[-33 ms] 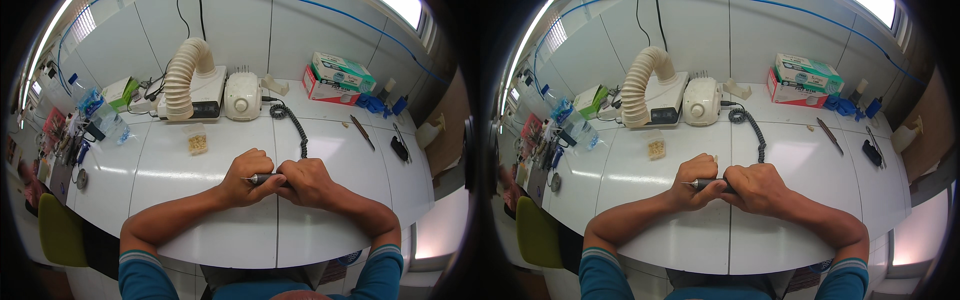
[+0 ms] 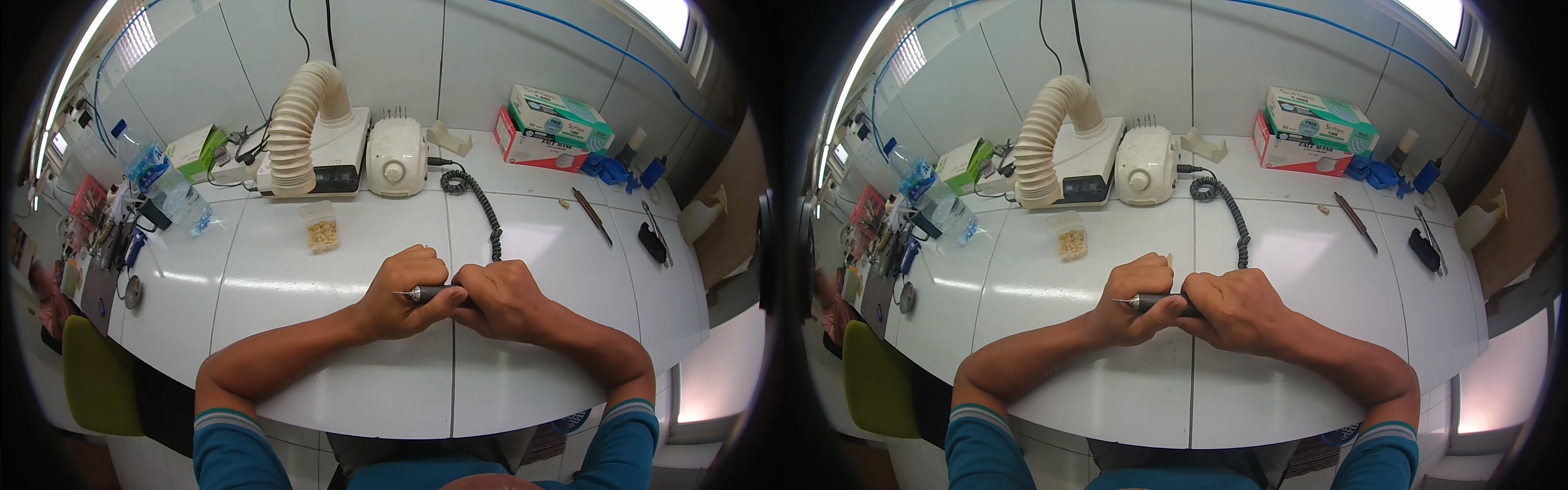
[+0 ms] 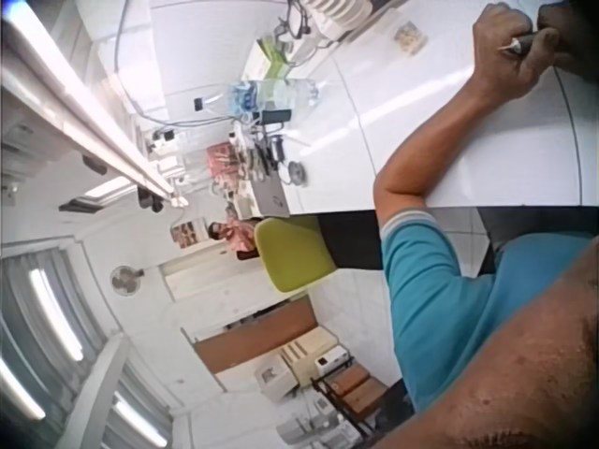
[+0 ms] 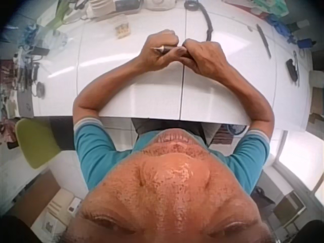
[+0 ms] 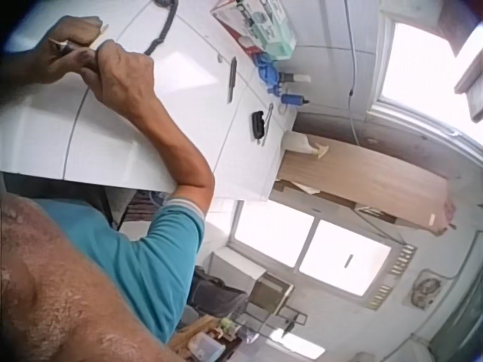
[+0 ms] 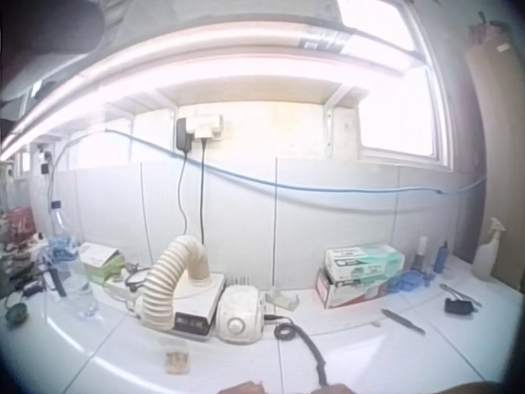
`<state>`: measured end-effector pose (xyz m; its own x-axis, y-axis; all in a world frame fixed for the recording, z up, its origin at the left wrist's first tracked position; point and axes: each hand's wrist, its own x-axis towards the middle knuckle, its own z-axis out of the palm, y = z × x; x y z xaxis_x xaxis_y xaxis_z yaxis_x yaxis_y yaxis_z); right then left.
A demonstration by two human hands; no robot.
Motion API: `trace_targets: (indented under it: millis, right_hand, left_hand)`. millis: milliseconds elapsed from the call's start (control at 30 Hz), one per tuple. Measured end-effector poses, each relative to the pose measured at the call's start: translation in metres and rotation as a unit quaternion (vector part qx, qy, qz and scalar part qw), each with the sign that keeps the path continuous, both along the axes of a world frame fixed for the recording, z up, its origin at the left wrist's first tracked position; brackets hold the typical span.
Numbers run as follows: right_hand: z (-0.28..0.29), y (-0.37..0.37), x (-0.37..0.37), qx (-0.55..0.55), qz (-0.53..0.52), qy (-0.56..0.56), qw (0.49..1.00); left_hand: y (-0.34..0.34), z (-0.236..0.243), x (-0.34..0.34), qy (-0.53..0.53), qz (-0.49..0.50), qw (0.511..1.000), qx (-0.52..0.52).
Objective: The person removes a bit from a rotary tool, inserts a new bit into the tool, and grinds a dental prosthesis using the rotary tool.
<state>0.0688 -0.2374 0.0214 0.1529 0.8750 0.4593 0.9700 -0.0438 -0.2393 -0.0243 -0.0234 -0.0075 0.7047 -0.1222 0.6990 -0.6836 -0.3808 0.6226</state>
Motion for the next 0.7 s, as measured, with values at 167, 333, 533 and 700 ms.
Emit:
trace_targets:
  millis: [167, 333, 533, 700]
  right_hand:
    - [0.021, -0.003, -0.001, -0.139, 0.021, 0.168, 0.976]
    - [0.022, -0.006, 0.001, -0.233, 0.127, 0.461, 0.847]
    - [0.009, -0.004, -0.014, -0.12, 0.009, 0.15, 0.981]
    - [0.004, 0.001, -0.016, 0.032, -0.068, -0.093, 0.993]
  left_hand:
    - [-0.002, 0.002, -0.004, 0.037, -0.035, 0.998, -0.041]
    - [0.003, 0.017, -0.005, -0.042, -0.057, 0.996, 0.056]
    - [-0.005, 0.015, -0.007, 0.011, -0.006, 1.0, -0.009]
    - [-0.011, 0.02, -0.008, 0.093, 0.018, 0.992, -0.079]
